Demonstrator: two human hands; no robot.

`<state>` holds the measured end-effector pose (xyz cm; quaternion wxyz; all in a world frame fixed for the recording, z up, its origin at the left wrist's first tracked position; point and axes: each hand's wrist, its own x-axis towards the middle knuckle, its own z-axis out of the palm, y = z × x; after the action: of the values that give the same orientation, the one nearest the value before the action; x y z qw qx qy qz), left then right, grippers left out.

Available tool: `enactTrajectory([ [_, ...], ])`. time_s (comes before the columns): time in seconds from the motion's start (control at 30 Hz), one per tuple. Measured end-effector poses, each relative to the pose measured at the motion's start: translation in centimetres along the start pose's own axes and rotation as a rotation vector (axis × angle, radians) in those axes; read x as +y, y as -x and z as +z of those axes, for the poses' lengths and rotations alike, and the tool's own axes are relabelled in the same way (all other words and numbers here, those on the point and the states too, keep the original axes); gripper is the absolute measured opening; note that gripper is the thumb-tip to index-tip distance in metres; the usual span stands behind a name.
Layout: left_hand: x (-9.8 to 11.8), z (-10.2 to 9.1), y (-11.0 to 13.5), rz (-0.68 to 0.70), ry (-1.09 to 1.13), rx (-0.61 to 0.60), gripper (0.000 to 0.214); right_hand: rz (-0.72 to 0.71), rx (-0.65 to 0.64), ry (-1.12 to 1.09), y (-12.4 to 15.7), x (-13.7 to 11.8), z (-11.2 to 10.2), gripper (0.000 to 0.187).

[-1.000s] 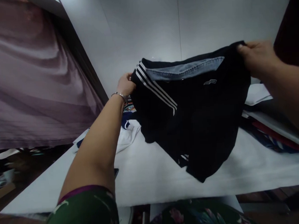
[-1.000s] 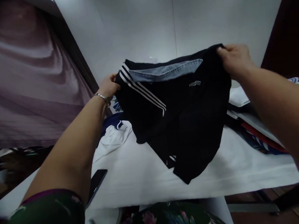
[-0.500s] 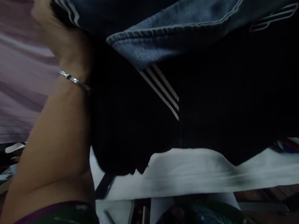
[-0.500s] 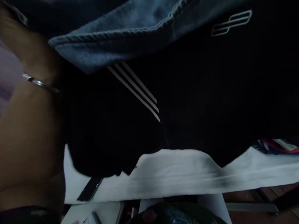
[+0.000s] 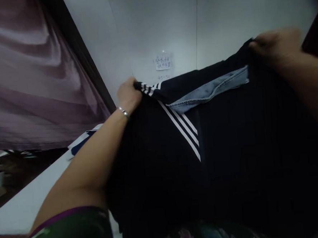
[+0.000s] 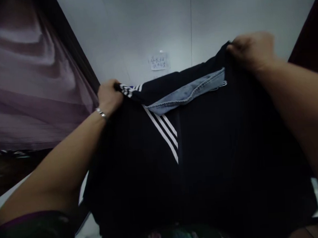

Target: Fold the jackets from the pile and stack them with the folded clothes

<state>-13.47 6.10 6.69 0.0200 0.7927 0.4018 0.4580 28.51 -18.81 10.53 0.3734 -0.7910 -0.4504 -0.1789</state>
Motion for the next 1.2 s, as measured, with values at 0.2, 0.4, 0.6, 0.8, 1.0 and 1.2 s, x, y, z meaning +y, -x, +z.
enactTrajectory([
  [0.2, -3.3, 15.4, -1.1, -0.209, -0.010, -0.261, 0.059, -0.064, -0.033, 0.370, 1.4, -3.5, 16.6, 0.062],
  [0.4, -8.4, 21.9, 13.8, -0.039, -0.043, -0.797, 0.044, -0.291, -0.637, 0.211, 14.8, 1.5, 27.2, 0.031],
  [0.6, -13.4, 19.2, 23.5, 0.010, -0.237, -0.982, 0.049, -0.167, -0.777, 0.193, 25.5, 9.0, 28.0, 0.039],
  [0.8, -16.7, 14.0, 26.7, -0.030, -0.430, -0.893, 0.049, -0.127, -0.601, 0.448, 29.9, 15.7, 23.4, 0.041],
  [1.0, -18.5, 11.0, 28.3, -0.153, -0.478, -0.910, 0.058, 0.024, -0.532, 0.722, 29.3, 21.8, 17.4, 0.047],
  [1.2, -15.3, 10.6, 28.4, -0.101, -0.490, -0.867, 0.052, -0.140, -0.194, 0.679, 27.5, 17.8, 16.1, 0.046],
])
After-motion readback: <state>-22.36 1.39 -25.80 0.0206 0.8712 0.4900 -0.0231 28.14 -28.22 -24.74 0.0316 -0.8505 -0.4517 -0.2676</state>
